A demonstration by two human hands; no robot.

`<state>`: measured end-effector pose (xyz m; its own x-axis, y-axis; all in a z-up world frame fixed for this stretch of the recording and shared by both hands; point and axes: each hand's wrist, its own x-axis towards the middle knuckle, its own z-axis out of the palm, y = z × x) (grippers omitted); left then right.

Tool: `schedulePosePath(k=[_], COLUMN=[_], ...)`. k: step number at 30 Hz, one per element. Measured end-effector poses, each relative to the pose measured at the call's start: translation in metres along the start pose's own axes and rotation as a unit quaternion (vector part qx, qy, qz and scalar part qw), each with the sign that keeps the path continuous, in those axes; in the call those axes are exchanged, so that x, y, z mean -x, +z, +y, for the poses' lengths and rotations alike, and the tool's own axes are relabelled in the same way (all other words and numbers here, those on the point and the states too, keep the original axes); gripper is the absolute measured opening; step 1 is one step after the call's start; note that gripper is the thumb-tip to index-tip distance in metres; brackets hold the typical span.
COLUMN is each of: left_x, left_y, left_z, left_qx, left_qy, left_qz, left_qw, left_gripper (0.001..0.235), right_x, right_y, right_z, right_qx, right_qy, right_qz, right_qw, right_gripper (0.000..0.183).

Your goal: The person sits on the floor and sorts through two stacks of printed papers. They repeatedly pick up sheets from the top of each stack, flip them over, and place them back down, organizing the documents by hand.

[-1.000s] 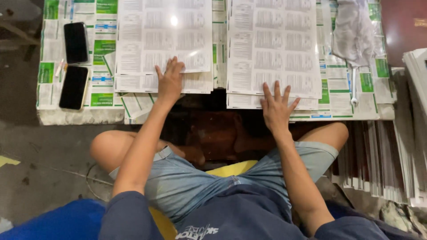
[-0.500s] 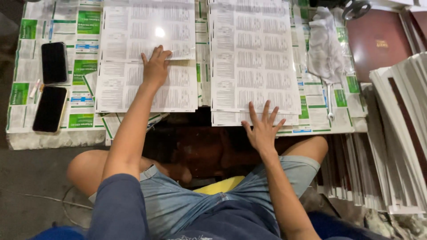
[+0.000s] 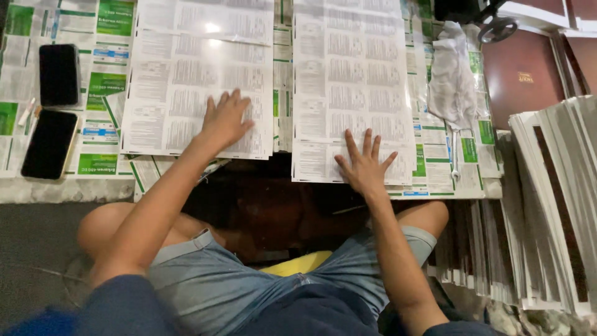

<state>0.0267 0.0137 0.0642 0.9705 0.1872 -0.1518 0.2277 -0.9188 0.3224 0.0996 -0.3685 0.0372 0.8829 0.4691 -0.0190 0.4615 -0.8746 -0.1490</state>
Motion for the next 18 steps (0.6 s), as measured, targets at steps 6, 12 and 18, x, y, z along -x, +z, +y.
schedulePosePath(k=[6,12,18], left_x=[0.111,0.110,0.111], left_y=[0.023,0.052,0.041], left_z=[0.003,-0.016,-0.018], left_qx=[0.011,0.063,0.108], left_qy=[0.042,0.097,0.106], left_qz=[0.017,0.215,0.217], left_qw=[0.999,0.970,0.964], left_gripper=[0.077,0.050,0.042], right_x=[-0.080,-0.132,-0.161], right_y=[-0.012,-0.025,-0.033], right_z=[0.005,0.005,0.004], right_qx=[-0.013,-0.041,-0.044], right_qy=[-0.006,-0.008,0.009], right_qz=[-0.034,-0.058,-0.067], right_qw=[0.999,0.997,0.997], right_gripper=[0.083,0.087,0.090])
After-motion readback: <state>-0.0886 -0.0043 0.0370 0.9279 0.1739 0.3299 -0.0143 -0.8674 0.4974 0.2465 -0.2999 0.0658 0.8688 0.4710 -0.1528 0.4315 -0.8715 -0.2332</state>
